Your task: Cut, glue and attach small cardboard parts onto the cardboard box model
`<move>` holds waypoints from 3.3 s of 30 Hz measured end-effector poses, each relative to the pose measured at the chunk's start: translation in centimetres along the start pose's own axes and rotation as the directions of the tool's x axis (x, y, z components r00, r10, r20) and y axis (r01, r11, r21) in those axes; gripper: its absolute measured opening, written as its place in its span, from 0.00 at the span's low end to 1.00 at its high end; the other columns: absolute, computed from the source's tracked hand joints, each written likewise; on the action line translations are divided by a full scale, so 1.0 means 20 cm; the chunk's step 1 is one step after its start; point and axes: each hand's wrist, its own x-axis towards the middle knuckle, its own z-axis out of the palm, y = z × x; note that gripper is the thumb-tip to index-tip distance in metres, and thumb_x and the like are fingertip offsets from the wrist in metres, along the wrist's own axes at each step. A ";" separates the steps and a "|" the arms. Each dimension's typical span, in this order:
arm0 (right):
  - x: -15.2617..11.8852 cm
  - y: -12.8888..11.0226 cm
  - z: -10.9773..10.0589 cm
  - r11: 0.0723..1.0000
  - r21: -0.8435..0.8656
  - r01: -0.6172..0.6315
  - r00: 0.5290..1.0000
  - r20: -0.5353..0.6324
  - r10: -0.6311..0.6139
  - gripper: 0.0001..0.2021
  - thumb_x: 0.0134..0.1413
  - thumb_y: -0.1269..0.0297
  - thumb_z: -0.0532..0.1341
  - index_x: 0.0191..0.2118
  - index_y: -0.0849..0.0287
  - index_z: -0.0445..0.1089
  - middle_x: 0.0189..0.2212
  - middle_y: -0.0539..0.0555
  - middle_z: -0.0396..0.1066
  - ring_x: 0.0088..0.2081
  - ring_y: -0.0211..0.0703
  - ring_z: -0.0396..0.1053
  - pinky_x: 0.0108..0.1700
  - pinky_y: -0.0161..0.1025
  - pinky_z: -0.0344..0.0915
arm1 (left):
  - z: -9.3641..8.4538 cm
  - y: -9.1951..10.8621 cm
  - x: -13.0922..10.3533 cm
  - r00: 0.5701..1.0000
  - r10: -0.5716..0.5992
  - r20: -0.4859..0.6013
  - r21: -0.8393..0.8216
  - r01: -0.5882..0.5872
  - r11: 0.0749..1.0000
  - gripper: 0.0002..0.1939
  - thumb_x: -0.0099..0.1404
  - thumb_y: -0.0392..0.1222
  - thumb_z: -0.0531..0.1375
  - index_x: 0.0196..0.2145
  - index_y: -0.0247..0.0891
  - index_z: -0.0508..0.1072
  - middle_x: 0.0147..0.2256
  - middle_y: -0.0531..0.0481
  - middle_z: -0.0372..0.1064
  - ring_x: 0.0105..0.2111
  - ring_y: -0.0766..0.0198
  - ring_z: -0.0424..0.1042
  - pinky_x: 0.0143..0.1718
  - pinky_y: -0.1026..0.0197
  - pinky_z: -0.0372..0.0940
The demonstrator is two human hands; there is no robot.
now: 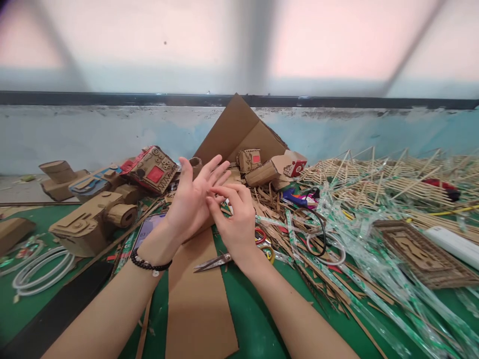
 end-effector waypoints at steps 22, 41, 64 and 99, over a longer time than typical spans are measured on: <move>0.05 0.11 -0.04 0.779 0.435 -0.451 0.886 0.109 0.451 0.10 0.59 0.56 0.67 0.34 0.56 0.71 0.27 0.46 0.68 0.29 0.37 0.63 0.33 0.36 0.61 | -0.17 0.12 -0.01 0.971 0.142 0.193 0.670 -0.236 0.704 0.12 0.72 0.48 0.64 0.48 0.41 0.77 0.45 0.46 0.80 0.43 0.57 0.80 0.45 0.58 0.73; 0.04 0.14 0.00 0.594 0.558 -0.580 0.802 0.263 0.536 0.16 0.59 0.47 0.67 0.39 0.54 0.82 0.34 0.52 0.74 0.36 0.41 0.68 0.35 0.35 0.67 | -0.21 0.09 0.01 0.949 0.267 0.168 0.800 -0.290 0.525 0.06 0.69 0.45 0.64 0.37 0.41 0.79 0.37 0.49 0.81 0.35 0.59 0.79 0.40 0.57 0.74; 0.03 0.14 0.00 0.662 0.494 -0.563 0.815 0.204 0.542 0.20 0.64 0.43 0.61 0.41 0.55 0.81 0.36 0.54 0.75 0.35 0.41 0.68 0.33 0.35 0.67 | -0.24 0.15 0.00 0.948 0.304 0.094 0.657 -0.289 0.697 0.10 0.70 0.48 0.64 0.37 0.39 0.72 0.38 0.48 0.76 0.34 0.61 0.79 0.41 0.57 0.74; 0.03 0.15 0.01 0.658 0.483 -0.579 0.808 0.230 0.542 0.19 0.66 0.46 0.60 0.41 0.55 0.80 0.34 0.52 0.73 0.35 0.40 0.67 0.33 0.34 0.66 | -0.24 0.19 -0.04 0.970 0.187 0.157 0.639 -0.244 0.729 0.12 0.68 0.47 0.69 0.38 0.34 0.77 0.35 0.43 0.82 0.34 0.57 0.83 0.38 0.60 0.75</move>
